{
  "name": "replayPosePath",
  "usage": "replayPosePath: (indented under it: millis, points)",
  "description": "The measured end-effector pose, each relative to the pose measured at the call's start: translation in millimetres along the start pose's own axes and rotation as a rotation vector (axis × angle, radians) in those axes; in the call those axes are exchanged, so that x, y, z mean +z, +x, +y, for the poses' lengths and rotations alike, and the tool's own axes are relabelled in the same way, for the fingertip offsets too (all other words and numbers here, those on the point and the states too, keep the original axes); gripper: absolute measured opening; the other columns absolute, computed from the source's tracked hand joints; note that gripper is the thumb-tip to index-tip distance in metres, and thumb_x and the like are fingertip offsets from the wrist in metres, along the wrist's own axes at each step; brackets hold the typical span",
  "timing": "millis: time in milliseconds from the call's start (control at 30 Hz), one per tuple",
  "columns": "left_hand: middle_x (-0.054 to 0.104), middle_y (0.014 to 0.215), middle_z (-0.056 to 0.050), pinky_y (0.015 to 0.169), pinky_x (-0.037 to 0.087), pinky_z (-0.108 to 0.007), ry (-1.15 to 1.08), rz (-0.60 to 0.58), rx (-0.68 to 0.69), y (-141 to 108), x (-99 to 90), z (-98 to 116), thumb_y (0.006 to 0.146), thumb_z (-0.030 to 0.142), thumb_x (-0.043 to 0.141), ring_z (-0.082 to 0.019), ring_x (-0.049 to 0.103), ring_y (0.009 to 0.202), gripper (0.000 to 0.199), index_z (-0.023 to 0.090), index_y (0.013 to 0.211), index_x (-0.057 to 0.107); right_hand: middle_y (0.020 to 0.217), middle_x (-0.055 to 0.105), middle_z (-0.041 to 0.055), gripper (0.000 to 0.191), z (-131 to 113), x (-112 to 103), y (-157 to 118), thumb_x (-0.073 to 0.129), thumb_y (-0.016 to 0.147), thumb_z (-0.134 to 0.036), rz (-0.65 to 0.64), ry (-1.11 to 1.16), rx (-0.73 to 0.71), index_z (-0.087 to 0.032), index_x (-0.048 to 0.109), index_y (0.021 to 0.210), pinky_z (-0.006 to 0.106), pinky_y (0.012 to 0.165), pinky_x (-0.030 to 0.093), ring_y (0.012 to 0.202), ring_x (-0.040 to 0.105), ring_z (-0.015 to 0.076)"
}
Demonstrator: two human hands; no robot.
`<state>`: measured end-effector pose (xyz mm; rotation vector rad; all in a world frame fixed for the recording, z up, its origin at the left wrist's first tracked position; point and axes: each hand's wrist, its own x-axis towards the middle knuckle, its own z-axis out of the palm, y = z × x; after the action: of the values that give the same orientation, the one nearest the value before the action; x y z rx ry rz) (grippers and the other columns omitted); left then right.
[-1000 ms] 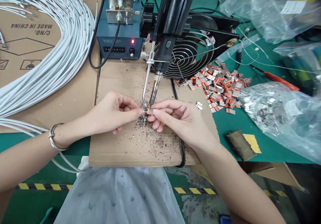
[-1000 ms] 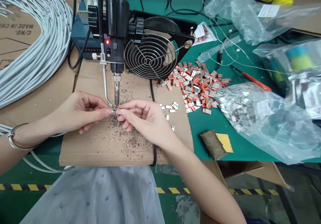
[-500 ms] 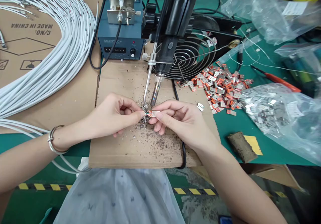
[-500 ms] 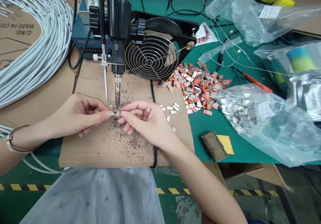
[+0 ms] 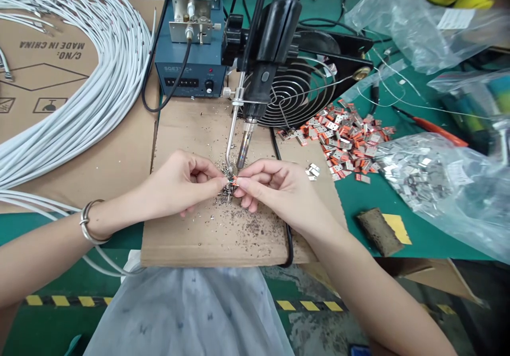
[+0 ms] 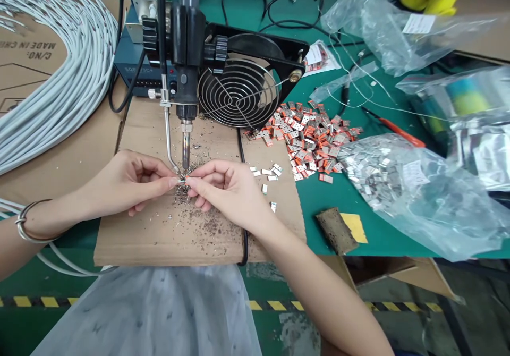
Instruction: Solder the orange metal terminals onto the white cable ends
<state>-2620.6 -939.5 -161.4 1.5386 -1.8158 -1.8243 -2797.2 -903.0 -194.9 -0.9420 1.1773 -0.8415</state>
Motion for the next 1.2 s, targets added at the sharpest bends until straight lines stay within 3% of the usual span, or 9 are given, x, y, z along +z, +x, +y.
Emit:
replayPosePath:
  millis: [233,333,400,500,600,733,867,1033,1200]
  points:
    - [0.059,0.058,0.001,0.040,0.035,-0.017,0.182,-0.058,0.237,-4.9,-2.7,-8.9,0.082,0.037,0.053,-0.007,0.046,0.045,0.029,0.013,0.087,0.069,0.066,0.066,0.0025,0.028,-2.1,-6.1,-4.0,0.071,0.069,-0.038,-0.126,-0.077,0.057,-0.014,0.061,0.078,0.019,0.046,0.048,0.047,0.055,0.0066]
    - [0.068,0.073,-0.003,0.052,0.039,-0.020,0.376,-0.126,0.325,-20.2,-14.2,0.2,0.086,0.037,0.048,-0.011,0.054,0.057,0.032,0.015,0.097,0.069,0.068,0.064,0.0024,0.023,-4.3,-12.2,-15.2,0.060,0.079,-0.039,-0.212,-0.311,0.002,-0.016,0.062,0.081,0.022,0.048,0.046,0.051,0.055,0.0085]
    - [0.070,0.084,-0.005,0.061,0.041,-0.021,0.482,-0.013,0.384,-28.7,-25.7,8.3,0.088,0.036,0.045,-0.013,0.058,0.067,0.032,0.016,0.099,0.067,0.071,0.063,0.0026,0.019,-7.1,-16.4,-24.6,0.054,0.084,-0.035,-0.234,-0.587,-0.126,-0.018,0.064,0.084,0.024,0.051,0.044,0.058,0.055,0.0113]
    - [0.068,0.084,-0.005,0.063,0.039,-0.022,0.544,0.292,0.478,-29.7,-43.5,20.0,0.089,0.038,0.041,-0.013,0.057,0.068,0.034,0.015,0.099,0.064,0.081,0.062,0.0036,0.014,-14.9,-23.0,-36.7,0.055,0.084,-0.028,-0.236,-0.904,-0.285,-0.022,0.066,0.089,0.028,0.059,0.044,0.066,0.055,0.0146]
    - [0.064,0.074,-0.002,0.056,0.035,-0.022,0.561,0.477,0.561,-19.1,-52.8,31.0,0.089,0.038,0.040,-0.011,0.052,0.060,0.034,0.014,0.099,0.061,0.081,0.063,0.0042,0.016,-31.5,-30.0,-41.4,0.055,0.083,-0.029,-0.176,-1.060,-0.326,-0.022,0.067,0.092,0.029,0.056,0.043,0.061,0.054,0.0144]
    - [0.057,0.066,0.000,0.054,0.032,-0.022,0.598,0.446,0.650,-4.5,-46.9,39.1,0.090,0.035,0.038,-0.010,0.046,0.055,0.030,0.014,0.090,0.060,0.077,0.064,0.0046,0.018,-70.3,-33.3,-38.0,0.054,0.084,-0.032,-0.014,-1.110,-0.519,-0.021,0.066,0.093,0.027,0.051,0.039,0.057,0.054,0.0138]
    - [0.050,0.063,0.002,0.053,0.029,-0.024,0.710,0.515,0.716,6.6,-36.3,33.9,0.093,0.031,0.032,-0.011,0.042,0.053,0.029,0.016,0.082,0.054,0.071,0.062,0.0016,0.014,-103.1,-21.9,-33.0,0.057,0.082,-0.028,0.259,-1.063,-0.752,-0.023,0.066,0.091,0.028,0.051,0.038,0.053,0.051,0.0131]
    - [0.046,0.060,0.002,0.053,0.027,-0.026,0.763,0.576,0.700,14.5,-31.3,28.6,0.095,0.035,0.024,-0.013,0.043,0.052,0.036,0.018,0.077,0.050,0.069,0.060,0.0008,0.012,-99.4,-11.1,-36.0,0.058,0.081,-0.025,0.262,-1.089,-0.832,-0.022,0.065,0.090,0.029,0.052,0.039,0.053,0.050,0.0131]
    - [0.052,0.061,0.000,0.056,0.031,-0.024,0.597,0.541,0.702,11.0,-31.4,33.6,0.095,0.035,0.023,-0.012,0.047,0.056,0.043,0.016,0.069,0.051,0.069,0.060,0.0012,0.009,-101.0,-17.4,-37.6,0.057,0.081,-0.022,0.305,-1.098,-0.884,-0.021,0.065,0.085,0.032,0.054,0.039,0.052,0.050,0.0137]
